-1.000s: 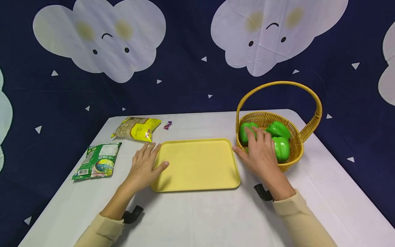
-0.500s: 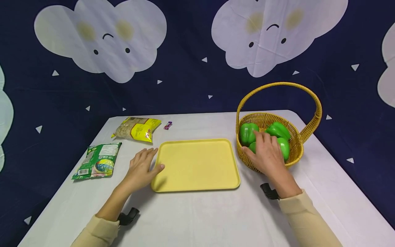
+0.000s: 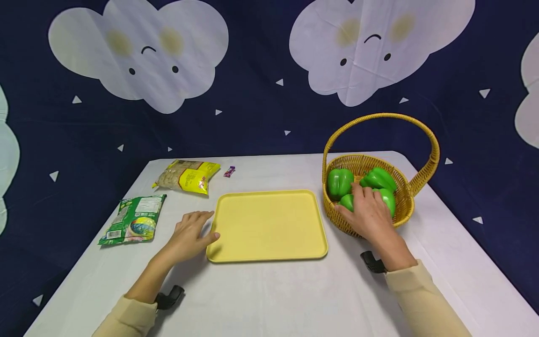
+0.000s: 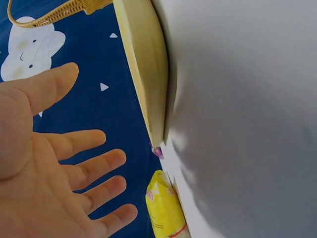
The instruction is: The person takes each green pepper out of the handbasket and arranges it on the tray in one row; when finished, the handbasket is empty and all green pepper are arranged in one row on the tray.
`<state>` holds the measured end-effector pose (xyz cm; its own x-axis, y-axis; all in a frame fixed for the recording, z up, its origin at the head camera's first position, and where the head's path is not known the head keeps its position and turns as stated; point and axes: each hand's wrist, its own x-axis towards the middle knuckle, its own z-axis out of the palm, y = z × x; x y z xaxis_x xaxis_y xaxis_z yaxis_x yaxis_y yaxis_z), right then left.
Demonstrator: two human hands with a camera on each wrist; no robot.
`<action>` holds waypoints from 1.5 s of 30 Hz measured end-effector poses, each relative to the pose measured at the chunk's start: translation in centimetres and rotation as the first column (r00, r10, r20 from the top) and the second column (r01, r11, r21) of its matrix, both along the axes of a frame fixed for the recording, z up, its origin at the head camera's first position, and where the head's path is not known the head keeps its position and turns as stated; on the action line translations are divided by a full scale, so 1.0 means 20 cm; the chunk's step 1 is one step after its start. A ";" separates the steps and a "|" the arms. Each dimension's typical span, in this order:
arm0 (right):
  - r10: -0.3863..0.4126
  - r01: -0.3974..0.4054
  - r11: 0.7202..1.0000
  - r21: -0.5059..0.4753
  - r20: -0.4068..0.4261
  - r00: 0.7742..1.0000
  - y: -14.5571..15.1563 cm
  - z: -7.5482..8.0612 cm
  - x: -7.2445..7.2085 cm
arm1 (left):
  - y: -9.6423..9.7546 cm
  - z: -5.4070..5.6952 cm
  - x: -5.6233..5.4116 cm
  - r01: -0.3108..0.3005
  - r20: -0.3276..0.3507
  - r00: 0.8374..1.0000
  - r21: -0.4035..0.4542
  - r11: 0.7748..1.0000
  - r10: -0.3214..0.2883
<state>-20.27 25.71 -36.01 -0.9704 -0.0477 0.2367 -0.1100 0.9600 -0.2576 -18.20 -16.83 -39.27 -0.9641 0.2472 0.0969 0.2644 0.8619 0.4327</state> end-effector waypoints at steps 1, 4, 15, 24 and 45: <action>-0.003 0.003 1.000 -0.001 0.011 1.000 0.00 0.00 0.00 | -0.01 0.00 0.00 0.003 0.011 1.000 -0.002 1.000 -0.003; -0.012 0.012 1.000 -0.012 0.041 0.999 0.01 -0.01 -0.01 | -0.02 -0.01 0.00 0.011 0.035 0.999 -0.003 1.000 -0.011; -0.011 0.013 1.000 -0.027 0.072 0.997 0.04 -0.02 -0.05 | -0.07 -0.03 -0.03 0.028 0.073 0.997 0.028 0.999 -0.030; 0.003 0.001 0.999 -0.035 0.129 0.992 0.07 -0.02 -0.08 | -0.08 -0.04 -0.04 0.032 0.138 0.990 0.040 0.999 -0.037; 0.113 -0.080 0.988 -0.132 0.259 0.959 0.11 -0.03 -0.14 | -0.13 -0.05 -0.06 0.111 0.221 0.966 0.107 0.988 -0.132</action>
